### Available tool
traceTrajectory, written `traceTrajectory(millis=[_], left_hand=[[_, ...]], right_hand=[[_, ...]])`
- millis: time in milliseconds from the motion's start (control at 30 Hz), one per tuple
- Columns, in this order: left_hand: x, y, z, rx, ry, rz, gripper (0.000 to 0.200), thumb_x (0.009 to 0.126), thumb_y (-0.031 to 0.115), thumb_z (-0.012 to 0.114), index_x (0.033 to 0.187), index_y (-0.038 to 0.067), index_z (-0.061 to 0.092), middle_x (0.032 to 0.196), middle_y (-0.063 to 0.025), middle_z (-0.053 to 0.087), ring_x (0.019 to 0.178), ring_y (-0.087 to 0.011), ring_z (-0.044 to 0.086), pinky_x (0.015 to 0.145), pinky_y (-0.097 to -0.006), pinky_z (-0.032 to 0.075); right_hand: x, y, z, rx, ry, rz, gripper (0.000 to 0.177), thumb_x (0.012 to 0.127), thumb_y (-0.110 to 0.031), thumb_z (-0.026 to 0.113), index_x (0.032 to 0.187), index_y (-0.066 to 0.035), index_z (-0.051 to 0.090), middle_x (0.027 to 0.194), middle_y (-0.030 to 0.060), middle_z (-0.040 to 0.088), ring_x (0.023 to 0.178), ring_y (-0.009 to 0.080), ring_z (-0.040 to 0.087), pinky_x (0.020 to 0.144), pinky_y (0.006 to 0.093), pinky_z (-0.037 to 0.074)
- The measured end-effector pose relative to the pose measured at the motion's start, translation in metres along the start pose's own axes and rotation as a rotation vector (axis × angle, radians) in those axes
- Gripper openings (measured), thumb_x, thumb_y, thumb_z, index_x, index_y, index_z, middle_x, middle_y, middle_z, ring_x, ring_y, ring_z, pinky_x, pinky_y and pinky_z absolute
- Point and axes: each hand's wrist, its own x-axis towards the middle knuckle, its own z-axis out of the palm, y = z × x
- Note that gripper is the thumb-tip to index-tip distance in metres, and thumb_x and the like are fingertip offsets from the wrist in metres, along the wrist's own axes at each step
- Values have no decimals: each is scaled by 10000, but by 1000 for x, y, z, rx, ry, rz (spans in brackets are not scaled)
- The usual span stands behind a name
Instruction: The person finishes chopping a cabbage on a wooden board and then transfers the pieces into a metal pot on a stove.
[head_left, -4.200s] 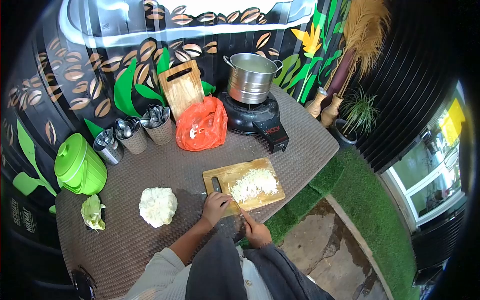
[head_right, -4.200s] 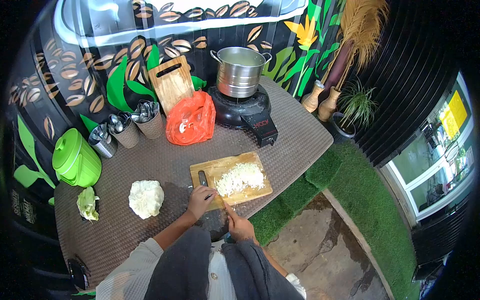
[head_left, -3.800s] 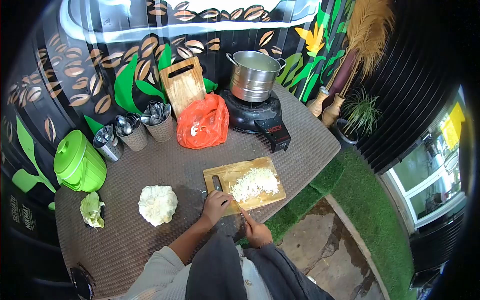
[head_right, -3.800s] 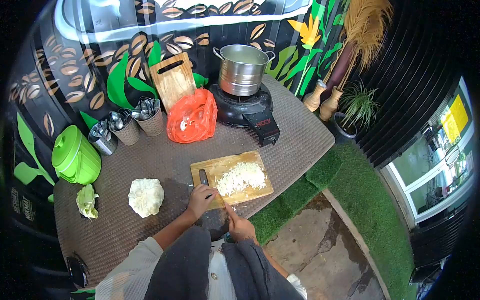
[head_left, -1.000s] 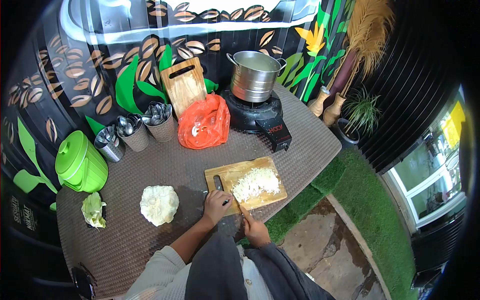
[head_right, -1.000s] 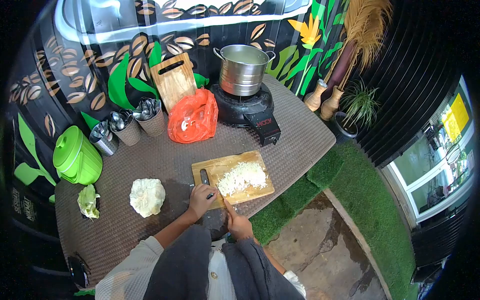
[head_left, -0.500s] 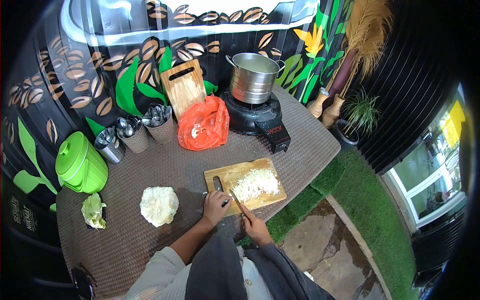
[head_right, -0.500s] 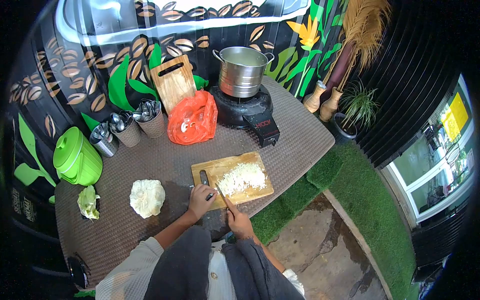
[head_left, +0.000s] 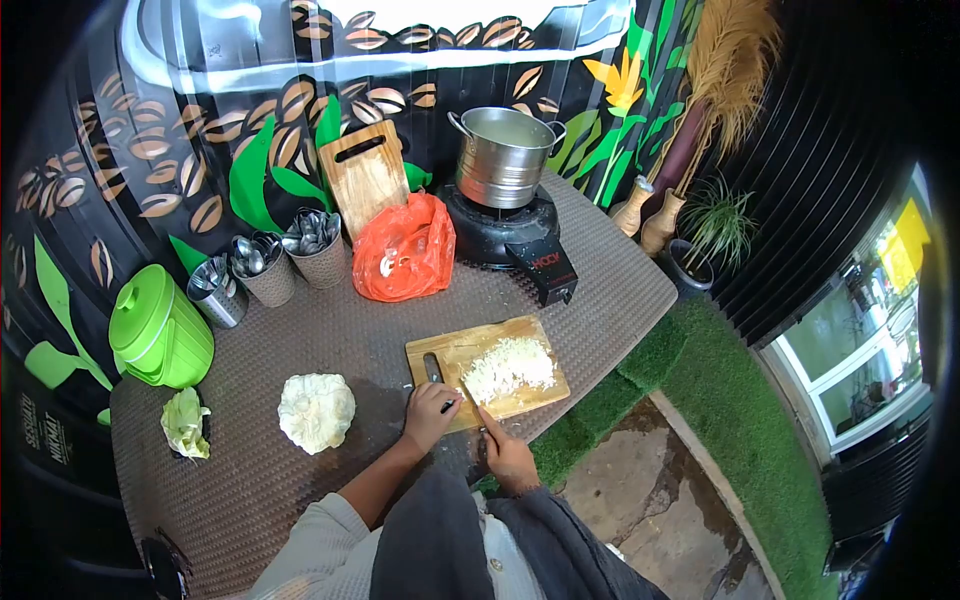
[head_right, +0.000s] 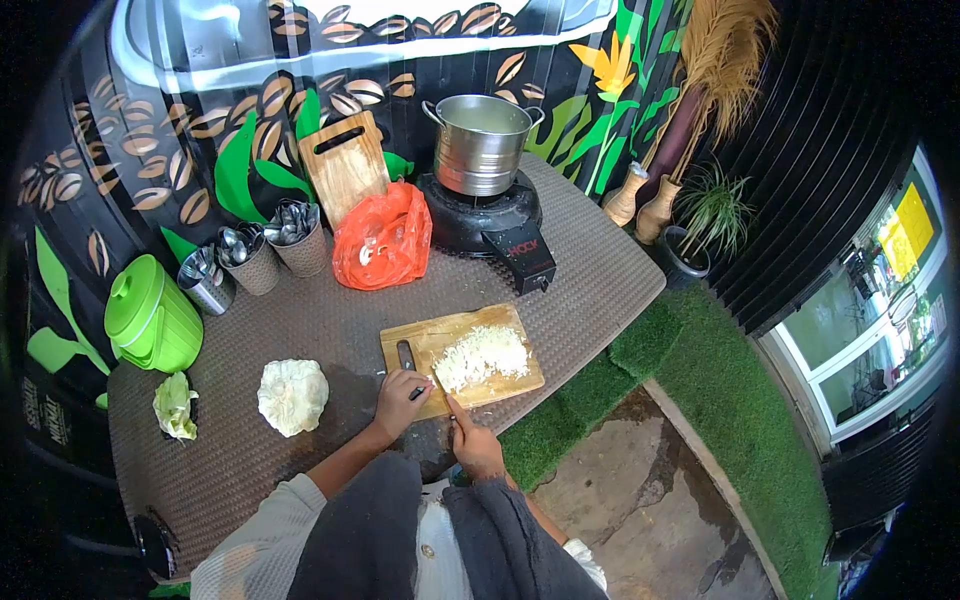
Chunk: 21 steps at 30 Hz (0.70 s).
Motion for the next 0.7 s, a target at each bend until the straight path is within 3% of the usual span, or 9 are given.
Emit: traceTrajectory(millis=[267,700], left_hand=[[-1,-1,1,-69,-15,-22,108,783,90,771,860,51,705,897,-54,663,889,-266,619,802,-370,493],[2,0,0,-56,-42,-28,101,789,80,764,871,43,717,900,-74,691,867,-273,636,787,-378,504]], right_hand=[[-13,9,-1,55,55,-124,527,951,-187,555,1451,-333,473,822,252,661,730,433,657,661,493,522],[-13,8,-13,14,-19,-94,562,945,-176,544,1478,-318,434,777,264,645,701,434,649,654,493,519]])
